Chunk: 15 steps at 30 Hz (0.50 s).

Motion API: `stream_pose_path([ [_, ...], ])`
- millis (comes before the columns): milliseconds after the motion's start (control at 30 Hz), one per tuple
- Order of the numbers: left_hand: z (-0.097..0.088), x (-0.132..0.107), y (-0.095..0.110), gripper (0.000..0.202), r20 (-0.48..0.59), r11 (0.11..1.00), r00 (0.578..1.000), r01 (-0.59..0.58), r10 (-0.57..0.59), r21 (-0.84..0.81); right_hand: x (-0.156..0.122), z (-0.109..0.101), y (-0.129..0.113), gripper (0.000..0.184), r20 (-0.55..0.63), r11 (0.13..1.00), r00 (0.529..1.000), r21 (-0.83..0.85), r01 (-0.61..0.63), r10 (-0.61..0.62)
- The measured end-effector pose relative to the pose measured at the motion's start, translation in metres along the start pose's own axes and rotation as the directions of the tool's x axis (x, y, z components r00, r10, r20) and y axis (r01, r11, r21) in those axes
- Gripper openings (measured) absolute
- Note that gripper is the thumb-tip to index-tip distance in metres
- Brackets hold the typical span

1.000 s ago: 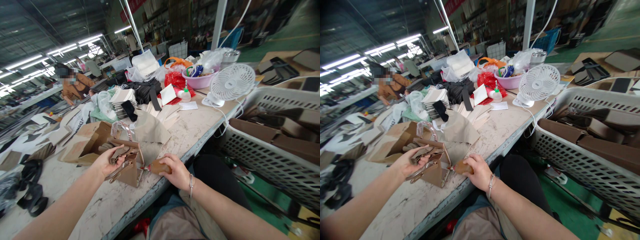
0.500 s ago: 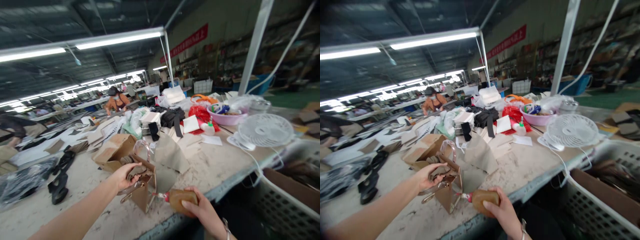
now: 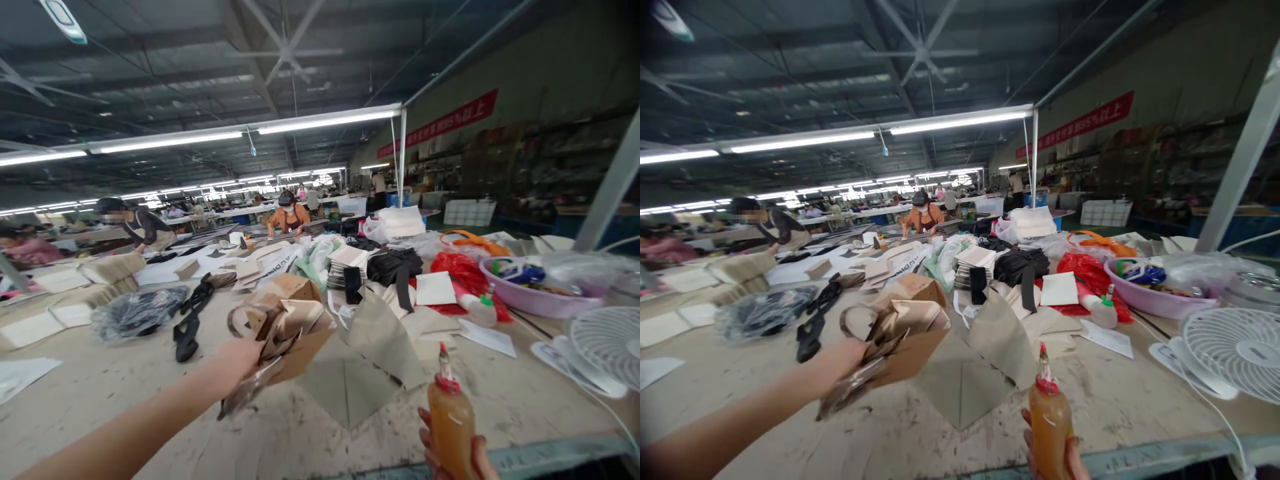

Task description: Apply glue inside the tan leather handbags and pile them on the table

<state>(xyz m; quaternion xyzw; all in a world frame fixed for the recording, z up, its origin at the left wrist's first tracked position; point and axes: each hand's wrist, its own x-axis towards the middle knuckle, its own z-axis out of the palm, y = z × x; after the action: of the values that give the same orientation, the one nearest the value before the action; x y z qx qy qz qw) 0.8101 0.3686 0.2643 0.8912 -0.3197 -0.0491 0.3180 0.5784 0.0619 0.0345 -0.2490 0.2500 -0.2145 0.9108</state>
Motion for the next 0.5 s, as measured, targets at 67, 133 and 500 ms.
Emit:
stream_pose_path([
  [67,0.004,-0.004,-0.01,0.021,-0.088,0.987,0.995,-0.024,0.038,0.158,-0.006,0.009,-0.001,0.056,-0.009,0.999,0.999,-0.009,0.044,-0.044],
  [133,0.014,-0.008,-0.021,0.021,-0.102,0.964,0.993,-0.028,0.057,0.266,-0.008,0.019,-0.002,0.051,-0.012,0.994,0.995,-0.042,0.098,-0.099],
  [500,0.074,-0.04,-0.048,0.038,0.284,0.795,0.956,-0.115,-0.074,0.596,0.04,0.013,-0.024,0.071,-0.008,0.361,0.859,-0.909,0.207,-0.511],
])
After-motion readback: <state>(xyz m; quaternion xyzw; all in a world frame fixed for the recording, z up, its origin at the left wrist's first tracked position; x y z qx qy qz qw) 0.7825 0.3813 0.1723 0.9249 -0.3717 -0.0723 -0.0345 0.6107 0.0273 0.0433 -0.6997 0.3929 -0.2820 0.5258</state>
